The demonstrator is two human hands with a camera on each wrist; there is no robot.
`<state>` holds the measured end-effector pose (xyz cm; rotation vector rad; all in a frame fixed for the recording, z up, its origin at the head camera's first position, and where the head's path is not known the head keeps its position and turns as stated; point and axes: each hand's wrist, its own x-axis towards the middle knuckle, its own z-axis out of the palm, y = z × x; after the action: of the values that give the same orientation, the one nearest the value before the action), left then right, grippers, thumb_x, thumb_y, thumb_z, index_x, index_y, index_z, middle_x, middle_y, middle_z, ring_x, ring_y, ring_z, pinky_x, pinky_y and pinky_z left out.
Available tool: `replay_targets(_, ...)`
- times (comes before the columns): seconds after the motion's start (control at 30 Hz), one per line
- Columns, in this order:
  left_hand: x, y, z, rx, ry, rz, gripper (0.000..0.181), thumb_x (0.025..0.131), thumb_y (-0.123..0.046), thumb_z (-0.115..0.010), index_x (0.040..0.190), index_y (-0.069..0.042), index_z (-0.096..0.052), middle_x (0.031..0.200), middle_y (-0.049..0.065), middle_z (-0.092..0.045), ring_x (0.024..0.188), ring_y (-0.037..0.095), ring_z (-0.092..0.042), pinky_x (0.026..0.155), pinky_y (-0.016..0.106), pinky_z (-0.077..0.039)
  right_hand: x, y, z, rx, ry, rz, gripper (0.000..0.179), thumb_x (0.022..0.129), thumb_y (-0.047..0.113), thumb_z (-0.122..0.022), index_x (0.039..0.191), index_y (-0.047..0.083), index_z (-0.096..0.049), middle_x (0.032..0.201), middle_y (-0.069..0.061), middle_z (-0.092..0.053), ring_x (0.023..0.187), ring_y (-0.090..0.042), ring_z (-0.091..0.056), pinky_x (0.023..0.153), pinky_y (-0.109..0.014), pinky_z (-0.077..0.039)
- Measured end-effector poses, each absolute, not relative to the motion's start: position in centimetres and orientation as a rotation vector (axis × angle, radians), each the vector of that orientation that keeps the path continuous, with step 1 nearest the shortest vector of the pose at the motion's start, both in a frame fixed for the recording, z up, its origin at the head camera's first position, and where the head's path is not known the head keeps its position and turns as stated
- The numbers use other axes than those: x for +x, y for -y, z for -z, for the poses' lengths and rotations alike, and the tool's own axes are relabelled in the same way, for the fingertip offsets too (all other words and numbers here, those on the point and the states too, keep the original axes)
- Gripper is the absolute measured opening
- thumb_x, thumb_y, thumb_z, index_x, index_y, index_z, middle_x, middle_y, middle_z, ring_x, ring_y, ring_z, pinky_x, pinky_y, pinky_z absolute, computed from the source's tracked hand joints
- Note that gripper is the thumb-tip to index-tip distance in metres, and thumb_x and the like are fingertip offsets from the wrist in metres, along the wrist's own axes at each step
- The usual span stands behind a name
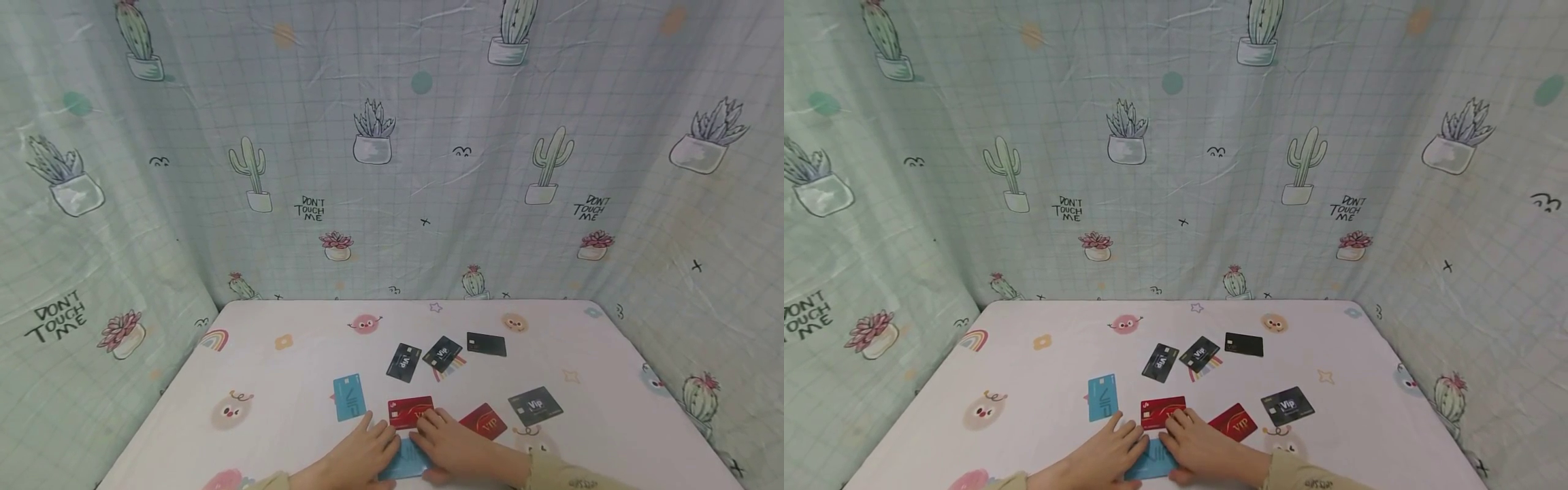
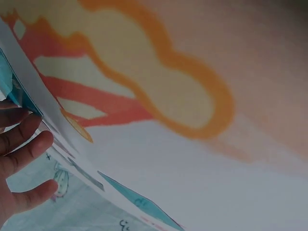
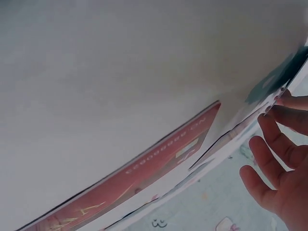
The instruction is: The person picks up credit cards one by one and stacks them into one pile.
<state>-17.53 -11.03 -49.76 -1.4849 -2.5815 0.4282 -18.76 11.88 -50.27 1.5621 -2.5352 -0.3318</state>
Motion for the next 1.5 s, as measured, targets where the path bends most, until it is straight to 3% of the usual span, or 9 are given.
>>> replay_targets(0.23,-17.5,10.9,49.9,-1.465,2.594,-0.446,0.064,0.083,-0.065,-0.030,0.123,-0.018,-0.049,0.119,-0.006,-0.055,0.105,0.011,-0.050,0.094,0.042,-0.043,-18.5,-11.9,50.0,1.554,2.531,0.312,0.058,0.088,0.058,-0.033,0.125,0.017,-0.047,0.112,0.001,-0.051,0.103,-0.017,-0.045,0.092,-0.034,-0.042)
replay_targets(0.53,-17.6,10.6,49.9,-1.439,2.606,-0.418,0.061,0.083,-0.066,-0.033,0.118,-0.019,-0.050,0.110,-0.004,-0.054,0.099,0.012,-0.048,0.092,0.042,-0.045,-18.3,-11.9,49.7,1.520,2.632,0.328,0.068,0.082,0.067,-0.031,0.130,0.020,-0.043,0.125,-0.003,-0.048,0.112,-0.020,-0.043,0.097,-0.038,-0.040)
replay_targets(0.87,-17.4,10.4,49.6,-1.404,2.641,-0.389,0.062,0.083,-0.066,-0.030,0.118,-0.019,-0.049,0.114,-0.002,-0.053,0.103,0.014,-0.048,0.094,0.044,-0.043,-18.4,-11.9,49.7,1.478,2.637,0.251,0.064,0.082,0.066,-0.036,0.125,0.019,-0.047,0.115,-0.001,-0.050,0.107,-0.019,-0.043,0.093,-0.039,-0.041)
replay_targets(1.13,-17.3,10.1,49.6,-1.355,2.542,-0.392,0.059,0.083,-0.065,-0.035,0.114,-0.018,-0.051,0.110,-0.002,-0.056,0.101,0.015,-0.050,0.092,0.045,-0.043,-18.5,-12.1,49.7,1.418,2.627,0.224,0.061,0.080,0.064,-0.044,0.122,0.019,-0.049,0.111,0.000,-0.051,0.106,-0.021,-0.044,0.091,-0.041,-0.042)
replay_targets(1.5,-17.4,9.7,49.8,-1.360,2.547,-0.382,0.058,0.085,-0.057,-0.041,0.125,-0.015,-0.048,0.120,0.000,-0.055,0.112,0.017,-0.050,0.095,0.046,-0.041,-18.9,-13.1,49.5,1.336,2.678,0.210,0.061,0.077,0.062,-0.050,0.121,0.020,-0.052,0.107,0.000,-0.051,0.098,-0.018,-0.044,0.089,-0.040,-0.042)
